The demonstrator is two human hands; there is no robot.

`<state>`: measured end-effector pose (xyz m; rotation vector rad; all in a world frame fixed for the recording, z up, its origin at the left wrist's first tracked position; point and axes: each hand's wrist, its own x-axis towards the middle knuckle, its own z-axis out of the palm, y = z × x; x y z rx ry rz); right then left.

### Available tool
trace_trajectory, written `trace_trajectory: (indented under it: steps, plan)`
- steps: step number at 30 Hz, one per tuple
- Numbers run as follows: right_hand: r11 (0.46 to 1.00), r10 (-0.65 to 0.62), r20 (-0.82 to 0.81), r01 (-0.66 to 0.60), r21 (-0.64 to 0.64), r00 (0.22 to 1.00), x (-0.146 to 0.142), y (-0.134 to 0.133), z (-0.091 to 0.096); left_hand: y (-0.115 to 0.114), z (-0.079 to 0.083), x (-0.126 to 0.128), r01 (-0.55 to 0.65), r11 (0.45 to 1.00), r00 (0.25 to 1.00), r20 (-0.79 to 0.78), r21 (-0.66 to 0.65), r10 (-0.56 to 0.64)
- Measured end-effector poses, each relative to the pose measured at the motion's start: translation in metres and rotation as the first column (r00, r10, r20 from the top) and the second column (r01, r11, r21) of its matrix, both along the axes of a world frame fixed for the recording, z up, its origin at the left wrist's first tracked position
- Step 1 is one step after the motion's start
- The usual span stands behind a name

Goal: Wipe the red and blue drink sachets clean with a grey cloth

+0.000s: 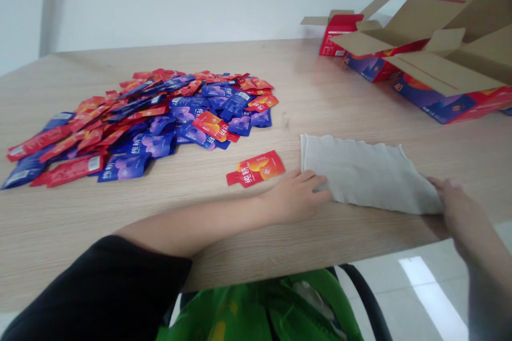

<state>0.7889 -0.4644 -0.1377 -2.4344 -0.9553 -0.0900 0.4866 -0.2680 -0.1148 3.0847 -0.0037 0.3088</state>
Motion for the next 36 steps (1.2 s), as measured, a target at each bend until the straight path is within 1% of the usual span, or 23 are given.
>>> trace_trajectory:
  steps: [2,4,6,7,8,9,10,12,13,14,16,17,19,22,24,25,26,27,29,30,32,34,36]
  plan:
    - [0.994,-0.103,-0.113,0.106,0.024,0.988,-0.013,0.011,0.005,-0.001,-0.002,-0.001,-0.035,0.999,0.999,0.014,-0.013,0.035]
    - [0.955,-0.166,-0.277,0.225,0.195,0.946,-0.027,0.025,0.011,-0.003,-0.004,-0.002,-0.058,0.998,0.998,0.025,-0.024,0.059]
    - [0.863,-0.090,-0.389,0.267,0.428,0.917,-0.040,0.038,0.018,-0.004,-0.005,-0.003,-0.060,0.998,0.998,0.031,-0.031,0.061]
    - [0.814,-0.034,-0.396,0.256,0.522,0.917,-0.046,0.045,0.022,-0.004,-0.006,-0.003,-0.057,0.998,0.998,0.031,-0.033,0.058]
    - [0.784,0.010,-0.363,0.218,0.582,0.932,-0.053,0.053,0.027,-0.004,-0.006,-0.003,-0.054,0.998,0.998,0.032,-0.034,0.055]
    - [0.780,0.033,-0.303,0.165,0.604,0.953,-0.062,0.060,0.031,-0.004,-0.006,-0.003,-0.053,0.998,0.998,0.036,-0.033,0.054]
    - [0.793,0.048,-0.232,0.104,0.600,0.972,-0.071,0.069,0.035,-0.003,-0.006,-0.003,-0.053,0.998,0.998,0.041,-0.032,0.054]
    - [0.856,0.093,-0.103,-0.027,0.516,0.990,-0.092,0.086,0.038,-0.003,-0.006,-0.003,-0.048,0.999,0.997,0.055,-0.024,0.049]
    - [0.881,0.160,-0.058,-0.115,0.460,0.985,-0.103,0.094,0.038,-0.003,-0.005,-0.003,-0.044,0.999,0.997,0.062,-0.019,0.045]
    - [0.887,0.268,-0.029,-0.235,0.397,0.963,-0.113,0.101,0.036,-0.002,-0.005,-0.004,-0.042,0.999,0.997,0.067,-0.013,0.042]
    - [0.853,0.460,-0.041,-0.428,0.300,0.887,-0.127,0.112,0.030,-0.002,-0.004,-0.004,-0.039,0.999,0.996,0.075,-0.007,0.039]
    - [0.830,0.521,-0.061,-0.488,0.268,0.852,-0.131,0.115,0.028,-0.002,-0.004,-0.004,-0.038,0.999,0.996,0.076,-0.007,0.038]
    - [0.833,0.531,-0.091,-0.499,0.239,0.842,-0.134,0.115,0.027,-0.002,-0.002,-0.005,-0.035,0.999,0.996,0.076,-0.009,0.035]
    - [0.891,0.385,-0.034,-0.361,0.274,0.922,-0.134,0.109,0.036,-0.002,-0.001,-0.005,-0.023,1.000,0.997,0.072,-0.017,0.025]
    - [0.897,0.298,0.032,-0.291,0.333,0.954,-0.137,0.106,0.042,-0.002,0.000,-0.005,-0.014,1.000,0.997,0.073,-0.020,0.015]
    - [0.890,0.291,0.047,-0.289,0.352,0.955,-0.139,0.107,0.043,-0.002,-0.001,-0.005,-0.009,1.000,0.997,0.076,-0.020,0.010]
    - [0.884,0.323,0.039,-0.316,0.345,0.946,-0.141,0.108,0.042,-0.002,-0.001,-0.005,-0.007,1.000,0.997,0.080,-0.019,0.008]
    - [0.874,0.392,0.008,-0.376,0.308,0.920,-0.143,0.110,0.039,-0.002,-0.002,-0.005,-0.005,1.000,0.997,0.083,-0.017,0.006]
    - [0.833,0.542,-0.097,-0.518,0.194,0.835,-0.146,0.114,0.031,-0.002,-0.004,-0.004,-0.010,1.000,0.996,0.088,-0.009,0.011]
    - [0.812,0.582,-0.144,-0.562,0.154,0.801,-0.147,0.115,0.028,-0.002,-0.004,-0.004,-0.012,1.000,0.996,0.087,-0.006,0.013]
    - [0.799,0.601,-0.183,-0.583,0.144,0.778,-0.148,0.115,0.025,-0.003,-0.005,-0.004,-0.011,1.000,0.997,0.077,-0.007,0.011]
    - [0.811,0.582,-0.160,-0.552,0.197,0.798,-0.148,0.113,0.027,-0.003,-0.004,-0.004,-0.006,1.000,0.998,0.068,-0.015,0.007]
    - [0.810,0.578,-0.129,-0.548,0.209,0.806,-0.147,0.111,0.031,-0.004,-0.003,-0.005,-0.001,1.000,0.998,0.067,-0.018,0.002]
